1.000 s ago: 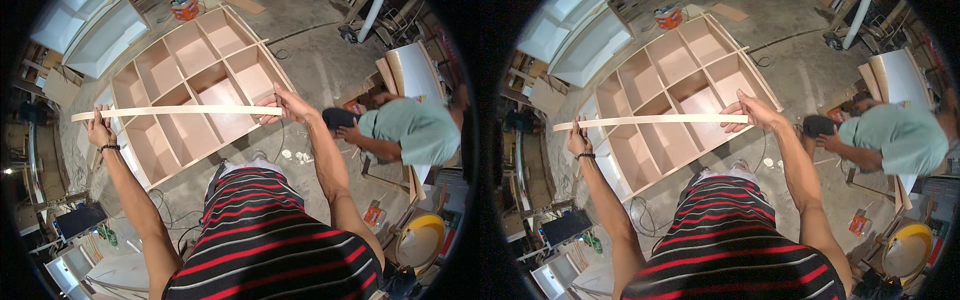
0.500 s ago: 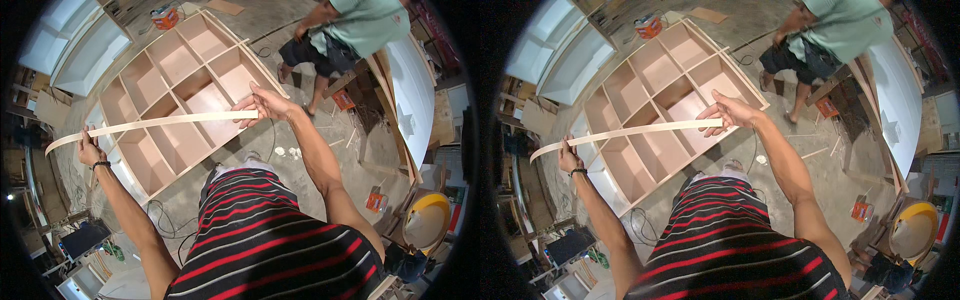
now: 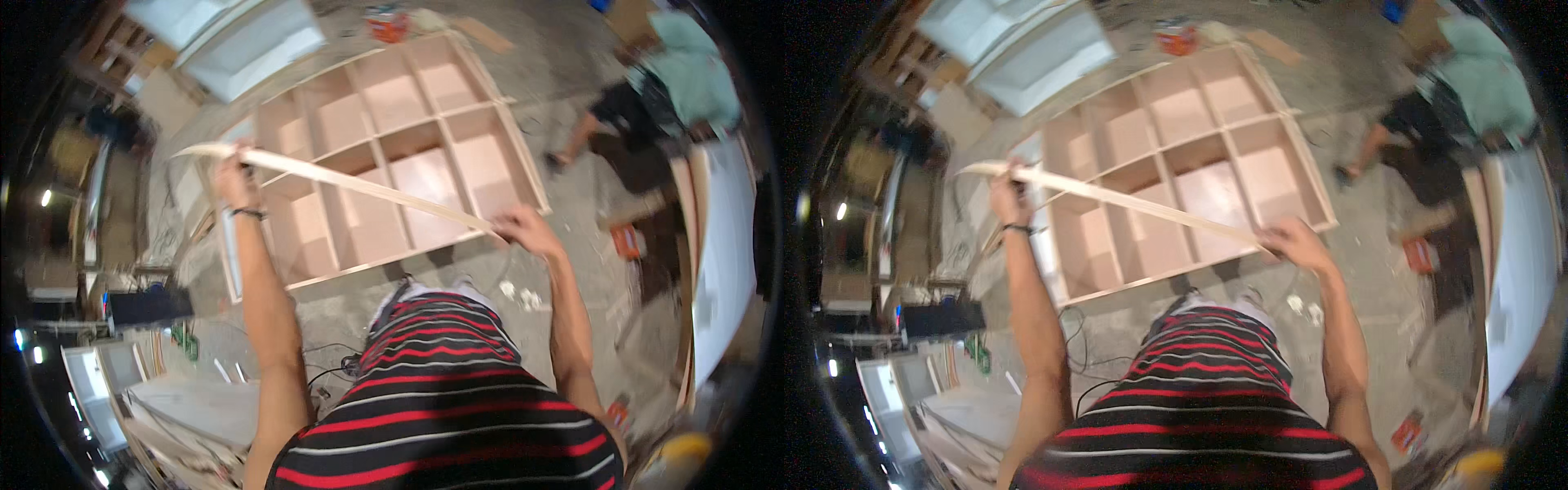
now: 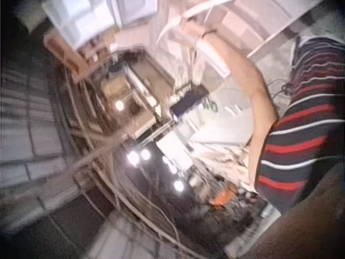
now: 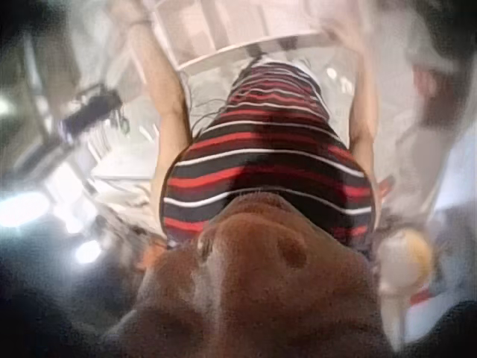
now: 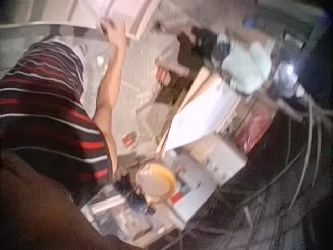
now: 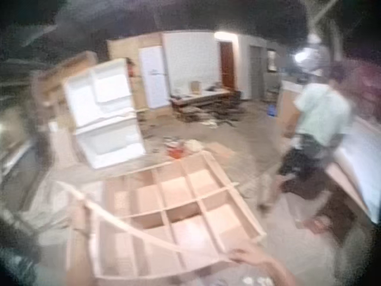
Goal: The person scrapes excess glue from the joints of a wooden shelving unit with a metal scraper, then fits a thin wooden strip into a vertical groove by hand, pressing it firmly into place.
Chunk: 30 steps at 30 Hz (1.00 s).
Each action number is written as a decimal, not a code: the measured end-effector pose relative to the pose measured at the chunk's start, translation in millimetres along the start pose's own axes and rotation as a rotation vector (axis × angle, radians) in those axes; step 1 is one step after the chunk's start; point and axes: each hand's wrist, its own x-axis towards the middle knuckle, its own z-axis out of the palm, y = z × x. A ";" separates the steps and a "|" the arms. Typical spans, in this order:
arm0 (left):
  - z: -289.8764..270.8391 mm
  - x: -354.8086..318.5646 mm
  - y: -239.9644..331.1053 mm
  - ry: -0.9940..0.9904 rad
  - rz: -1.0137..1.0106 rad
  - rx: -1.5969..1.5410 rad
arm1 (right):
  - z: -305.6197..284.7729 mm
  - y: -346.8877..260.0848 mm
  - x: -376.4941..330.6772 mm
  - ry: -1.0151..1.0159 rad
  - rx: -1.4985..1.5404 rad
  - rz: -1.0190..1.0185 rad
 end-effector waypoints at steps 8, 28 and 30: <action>17.9 14.1 15.7 -0.022 -0.165 -0.522 | -18.1 183.6 -125.2 0.189 -0.268 0.235; 68.0 44.4 76.4 -0.144 0.049 -0.161 | -34.7 422.4 -370.3 0.504 -0.295 0.935; 73.9 39.5 80.0 -0.168 0.074 -0.144 | -32.4 418.8 -364.7 0.318 -0.360 1.081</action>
